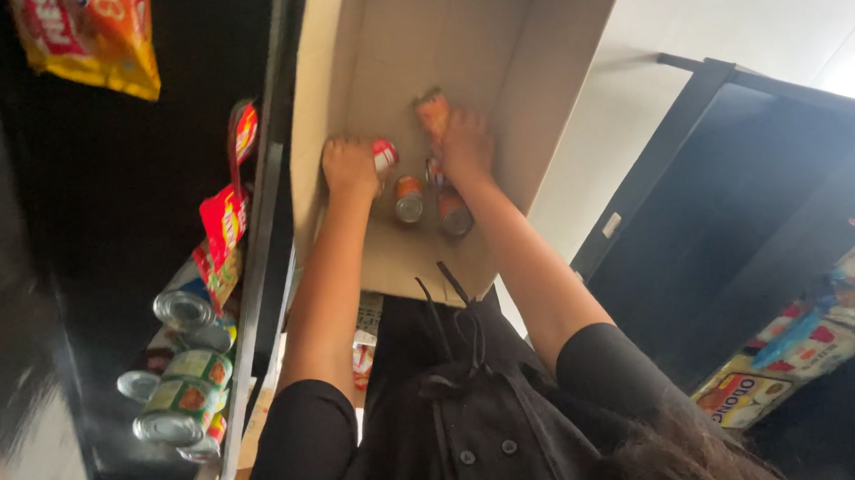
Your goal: Moving various canned goods from cardboard boxes onto display shelves in a grocery store.
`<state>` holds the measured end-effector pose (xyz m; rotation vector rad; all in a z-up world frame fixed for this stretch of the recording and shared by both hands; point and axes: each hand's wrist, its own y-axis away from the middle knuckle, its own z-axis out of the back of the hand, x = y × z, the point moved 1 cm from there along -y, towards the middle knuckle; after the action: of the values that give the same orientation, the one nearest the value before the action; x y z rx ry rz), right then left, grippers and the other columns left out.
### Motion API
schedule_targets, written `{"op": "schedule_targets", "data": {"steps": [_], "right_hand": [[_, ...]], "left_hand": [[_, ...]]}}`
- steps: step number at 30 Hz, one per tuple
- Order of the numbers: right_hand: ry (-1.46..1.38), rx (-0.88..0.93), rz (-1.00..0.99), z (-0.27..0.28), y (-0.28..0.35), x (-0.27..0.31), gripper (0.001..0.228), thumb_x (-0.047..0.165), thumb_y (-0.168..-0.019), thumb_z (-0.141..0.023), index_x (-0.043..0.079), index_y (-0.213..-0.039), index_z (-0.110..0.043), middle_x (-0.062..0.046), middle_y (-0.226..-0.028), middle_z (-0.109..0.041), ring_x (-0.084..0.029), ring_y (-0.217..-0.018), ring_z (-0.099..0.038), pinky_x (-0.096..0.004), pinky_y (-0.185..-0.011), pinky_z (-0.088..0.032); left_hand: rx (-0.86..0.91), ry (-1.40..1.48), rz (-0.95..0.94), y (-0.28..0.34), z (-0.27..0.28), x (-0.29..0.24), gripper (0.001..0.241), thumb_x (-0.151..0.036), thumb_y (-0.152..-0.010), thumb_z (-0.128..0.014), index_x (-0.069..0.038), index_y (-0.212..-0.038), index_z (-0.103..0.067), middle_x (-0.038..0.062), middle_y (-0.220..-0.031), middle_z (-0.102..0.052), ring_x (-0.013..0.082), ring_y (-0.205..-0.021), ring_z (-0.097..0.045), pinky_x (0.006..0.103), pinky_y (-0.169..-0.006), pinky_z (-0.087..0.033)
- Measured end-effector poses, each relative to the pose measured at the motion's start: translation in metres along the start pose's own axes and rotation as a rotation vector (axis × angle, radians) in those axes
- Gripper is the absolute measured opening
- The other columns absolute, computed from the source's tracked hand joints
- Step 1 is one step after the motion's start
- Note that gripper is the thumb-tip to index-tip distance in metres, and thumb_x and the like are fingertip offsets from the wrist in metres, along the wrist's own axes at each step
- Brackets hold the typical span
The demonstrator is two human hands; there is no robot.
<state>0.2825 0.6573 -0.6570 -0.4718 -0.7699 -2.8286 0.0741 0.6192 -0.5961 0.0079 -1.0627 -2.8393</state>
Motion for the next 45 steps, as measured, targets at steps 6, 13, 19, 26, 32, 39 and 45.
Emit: {"op": "schedule_targets", "data": {"steps": [6, 13, 19, 26, 32, 39, 45], "right_hand": [[-0.322, 0.25, -0.196, 0.021, 0.039, 0.002, 0.069, 0.04, -0.08, -0.084, 0.0, -0.128, -0.054, -0.023, -0.128, -0.06, -0.041, -0.123, -0.059, -0.049, -0.101, -0.051], [-0.741, 0.154, 0.001, 0.214, 0.142, 0.07, 0.049, 0.028, -0.084, -0.076, 0.001, -0.12, -0.057, -0.019, -0.113, -0.064, -0.04, -0.101, -0.07, -0.048, -0.083, -0.057], [-1.12, 0.172, 0.308, 0.229, 0.248, 0.068, 0.054, 0.022, -0.091, -0.073, 0.003, -0.137, -0.051, -0.014, -0.123, -0.064, -0.029, -0.112, -0.063, -0.041, -0.099, -0.052], [-1.835, 0.802, 0.514, 0.276, 0.417, 0.193, 0.046, 0.025, -0.082, -0.063, 0.0, -0.119, -0.055, -0.013, -0.117, -0.059, -0.03, -0.114, -0.063, -0.053, -0.106, -0.051], [-1.734, 1.314, 0.798, 0.256, 0.55, 0.298, 0.039, 0.026, -0.078, -0.061, -0.002, -0.105, -0.058, -0.018, -0.103, -0.06, -0.037, -0.102, -0.066, -0.056, -0.095, -0.056], [-1.229, 1.418, 0.747, 0.226, 0.665, 0.381, 0.036, 0.032, -0.1, -0.052, -0.003, -0.098, -0.06, -0.019, -0.08, -0.065, -0.034, -0.065, -0.069, -0.044, -0.059, -0.059], [-1.326, 1.065, 0.818, 0.23, 0.7, 0.428, 0.014, 0.009, -0.096, -0.049, -0.001, -0.094, -0.059, -0.015, -0.083, -0.063, -0.029, -0.075, -0.069, -0.044, -0.07, -0.063]], "left_hand": [[0.17, 0.341, 0.232, 0.089, 0.034, -0.012, 0.071, -0.075, -0.087, -0.068, -0.01, -0.113, -0.075, 0.018, -0.114, -0.074, 0.0352, -0.11, -0.068, 0.0448, -0.093, -0.053], [0.082, 1.905, 0.23, 0.174, 0.014, 0.0, 0.063, -0.057, -0.095, -0.065, -0.009, -0.134, -0.053, 0.011, -0.111, -0.066, 0.0209, -0.095, -0.067, 0.035, -0.075, -0.053], [0.101, 2.527, 0.051, 0.344, 0.029, 0.005, 0.069, -0.043, -0.084, -0.079, -0.016, -0.142, -0.052, 0.012, -0.115, -0.066, 0.0208, -0.09, -0.071, 0.0356, -0.068, -0.058], [-0.446, 1.861, 0.213, 0.538, -0.011, 0.022, 0.063, -0.033, -0.079, -0.083, -0.012, -0.132, -0.057, 0.005, -0.109, -0.066, 0.0182, -0.077, -0.063, 0.0323, -0.062, -0.053], [-0.953, 1.291, 0.535, 0.769, 0.038, 0.03, 0.049, -0.032, -0.079, -0.088, -0.007, -0.109, -0.06, 0.01, -0.084, -0.066, 0.0227, -0.073, -0.065, 0.0374, -0.066, -0.053], [-1.397, 0.939, 0.669, 0.919, 0.032, 0.054, 0.038, -0.028, -0.083, -0.085, -0.009, -0.106, -0.062, 0.012, -0.089, -0.069, 0.0303, -0.08, -0.071, 0.0416, -0.07, -0.056], [-1.615, 0.463, 0.748, 0.975, 0.075, 0.096, 0.046, -0.029, -0.083, -0.087, -0.01, -0.118, -0.064, 0.013, -0.113, -0.065, 0.0355, -0.097, -0.069, 0.044, -0.079, -0.058]]}}
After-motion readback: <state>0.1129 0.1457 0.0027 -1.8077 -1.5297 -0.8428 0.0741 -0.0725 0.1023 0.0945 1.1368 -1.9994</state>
